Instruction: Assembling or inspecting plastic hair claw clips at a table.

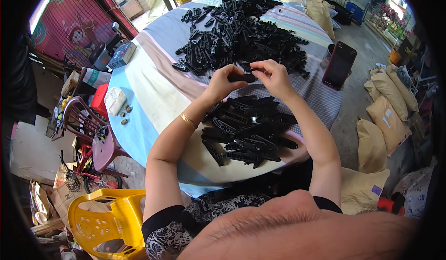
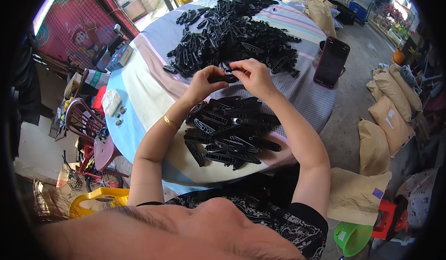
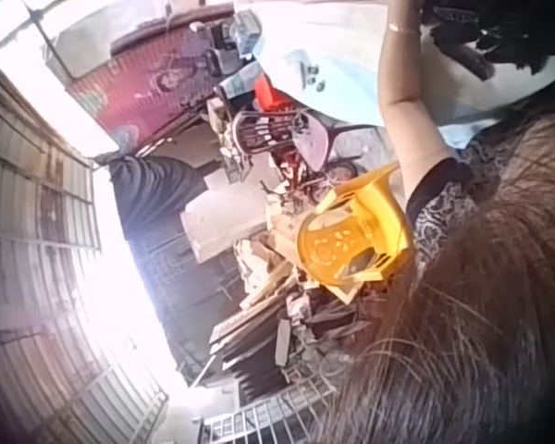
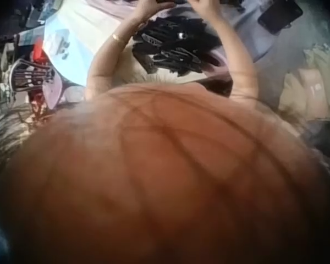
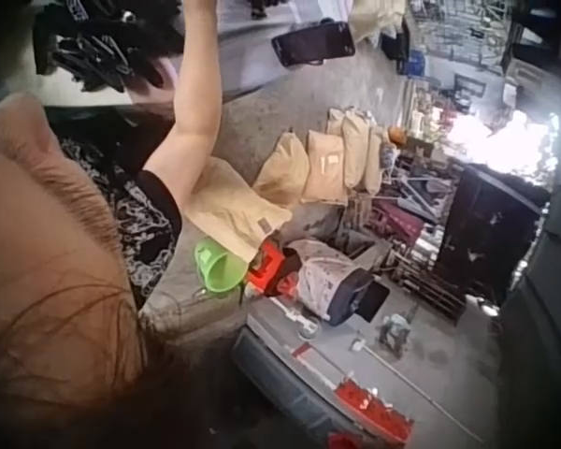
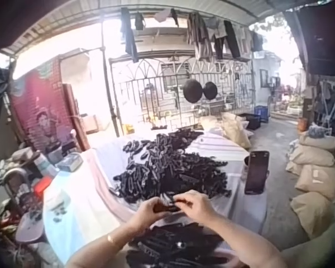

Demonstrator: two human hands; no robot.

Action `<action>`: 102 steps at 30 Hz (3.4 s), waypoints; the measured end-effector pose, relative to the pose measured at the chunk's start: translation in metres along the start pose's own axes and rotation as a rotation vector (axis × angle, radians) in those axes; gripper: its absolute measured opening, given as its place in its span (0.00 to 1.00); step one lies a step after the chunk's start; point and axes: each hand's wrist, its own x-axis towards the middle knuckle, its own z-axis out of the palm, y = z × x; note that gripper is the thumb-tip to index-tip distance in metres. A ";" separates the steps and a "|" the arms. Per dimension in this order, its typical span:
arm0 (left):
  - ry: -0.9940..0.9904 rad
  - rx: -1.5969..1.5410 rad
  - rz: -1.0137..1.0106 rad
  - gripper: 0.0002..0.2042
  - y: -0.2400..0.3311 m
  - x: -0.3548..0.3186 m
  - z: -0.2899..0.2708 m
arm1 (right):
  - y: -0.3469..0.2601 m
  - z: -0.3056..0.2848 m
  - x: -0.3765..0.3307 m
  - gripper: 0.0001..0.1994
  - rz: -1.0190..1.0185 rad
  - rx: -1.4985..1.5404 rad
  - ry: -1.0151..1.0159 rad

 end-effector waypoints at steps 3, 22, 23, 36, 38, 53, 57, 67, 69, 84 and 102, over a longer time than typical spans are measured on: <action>-0.022 -0.471 -0.090 0.14 0.007 -0.002 0.000 | -0.010 0.001 -0.001 0.07 -0.029 -0.157 0.004; 0.013 -0.709 -0.113 0.17 -0.003 -0.001 0.009 | -0.012 -0.001 0.001 0.06 -0.335 -0.316 0.002; 0.014 -0.826 -0.144 0.18 -0.002 -0.002 0.010 | -0.013 -0.002 0.001 0.06 -0.334 -0.318 0.003; 0.055 -0.485 0.057 0.17 0.015 -0.005 0.008 | -0.012 -0.009 -0.002 0.11 0.305 -0.037 -0.366; 0.069 -0.501 0.071 0.16 0.016 -0.006 0.006 | -0.015 -0.006 -0.003 0.12 0.200 -0.046 -0.238; -0.358 0.247 -0.112 0.13 -0.005 0.013 -0.020 | 0.027 -0.049 0.006 0.10 0.351 -0.652 -0.322; 0.212 0.490 0.031 0.15 -0.024 0.050 -0.014 | 0.029 -0.039 0.004 0.09 0.337 -0.888 -0.384; 0.303 0.878 -0.287 0.18 -0.035 0.098 0.003 | 0.037 -0.031 0.002 0.15 0.353 -0.904 -0.426; 0.316 0.889 -0.239 0.18 -0.042 0.097 0.002 | 0.042 -0.034 0.002 0.15 0.372 -0.910 -0.419; 0.000 -1.023 -0.389 0.12 0.003 0.012 0.012 | -0.007 -0.009 0.000 0.08 0.164 -0.039 -0.007; 0.026 -0.894 -0.206 0.15 -0.008 0.001 0.018 | -0.018 0.001 0.000 0.04 -0.350 -0.368 0.048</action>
